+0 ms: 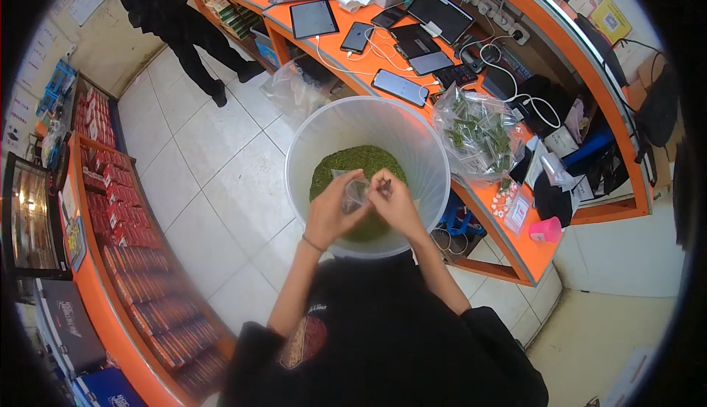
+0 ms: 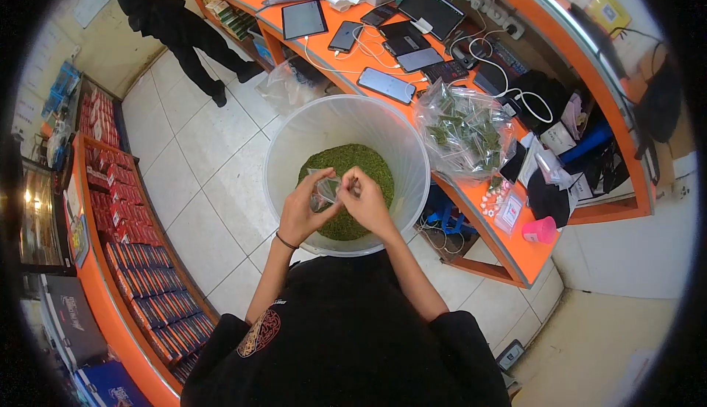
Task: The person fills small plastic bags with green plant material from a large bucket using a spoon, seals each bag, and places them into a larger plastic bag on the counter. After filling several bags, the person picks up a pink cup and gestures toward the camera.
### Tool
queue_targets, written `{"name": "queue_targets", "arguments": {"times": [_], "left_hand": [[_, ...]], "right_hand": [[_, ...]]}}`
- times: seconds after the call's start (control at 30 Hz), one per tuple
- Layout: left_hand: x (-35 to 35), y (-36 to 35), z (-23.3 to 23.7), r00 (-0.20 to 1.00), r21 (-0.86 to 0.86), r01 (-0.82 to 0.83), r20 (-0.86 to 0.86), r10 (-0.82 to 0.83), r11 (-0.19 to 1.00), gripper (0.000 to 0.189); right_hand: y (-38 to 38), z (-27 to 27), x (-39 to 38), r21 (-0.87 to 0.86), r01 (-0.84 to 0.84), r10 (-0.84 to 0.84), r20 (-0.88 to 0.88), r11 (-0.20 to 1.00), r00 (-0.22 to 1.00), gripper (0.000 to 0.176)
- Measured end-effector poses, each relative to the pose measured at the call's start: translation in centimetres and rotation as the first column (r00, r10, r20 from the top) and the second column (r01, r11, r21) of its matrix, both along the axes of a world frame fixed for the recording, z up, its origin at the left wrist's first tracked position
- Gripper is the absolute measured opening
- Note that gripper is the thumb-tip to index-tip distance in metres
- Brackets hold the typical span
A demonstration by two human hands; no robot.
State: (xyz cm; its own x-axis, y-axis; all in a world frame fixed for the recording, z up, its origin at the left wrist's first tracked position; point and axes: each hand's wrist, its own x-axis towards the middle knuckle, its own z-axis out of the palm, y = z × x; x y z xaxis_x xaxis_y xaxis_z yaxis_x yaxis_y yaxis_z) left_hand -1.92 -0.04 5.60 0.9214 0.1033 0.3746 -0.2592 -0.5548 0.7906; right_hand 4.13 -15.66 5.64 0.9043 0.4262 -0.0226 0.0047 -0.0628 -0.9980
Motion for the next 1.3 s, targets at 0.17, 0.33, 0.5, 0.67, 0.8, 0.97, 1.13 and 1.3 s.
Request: {"name": "queue_targets", "arguments": {"times": [0.17,0.33,0.5,0.67,0.8,0.97,1.13,1.3], "left_hand": [[0.3,2.3,-0.7,0.977,-0.065,-0.172,0.117,0.178,0.983,0.049],[0.0,2.3,-0.5,0.979,-0.218,-0.202,-0.011,0.204,0.955,0.057],[0.2,3.0,-1.0,0.969,-0.231,-0.241,0.002,0.249,0.943,0.06],[0.3,3.4,-2.0,0.962,-0.192,-0.229,0.105,0.252,0.954,0.064],[0.2,3.0,-1.7,0.969,-0.283,-0.241,-0.023,0.245,0.928,0.071],[0.3,3.1,-1.8,0.96,-0.245,-0.273,-0.003,0.281,0.93,0.079],[0.6,2.6,-1.4,0.97,-0.169,-0.243,-0.032,0.241,0.955,0.086],[0.9,1.3,0.4,0.974,0.047,-0.216,-0.065,0.219,0.975,0.095]], "right_hand": [[-0.8,-1.3,3.9,-0.04,-0.066,0.068,0.038,0.997,0.997,0.034],[2.2,-5.4,5.4,-0.668,-0.035,0.242,0.22,0.744,0.945,0.043],[4.4,-9.3,2.2,-0.49,-0.502,0.532,-0.089,0.713,0.842,0.036],[1.9,-6.2,6.2,0.042,-0.41,0.395,-0.375,0.911,0.838,0.038],[-1.9,-4.2,7.1,0.167,-0.276,0.322,-0.512,0.947,0.796,0.037],[-5.5,-3.8,6.5,0.283,-0.008,0.157,-0.508,0.959,0.847,0.035],[-5.9,0.3,3.1,0.378,0.367,-0.307,-0.211,0.85,0.928,0.033],[-2.6,5.2,-2.0,0.289,0.35,-0.425,0.261,0.891,0.867,0.03]]}}
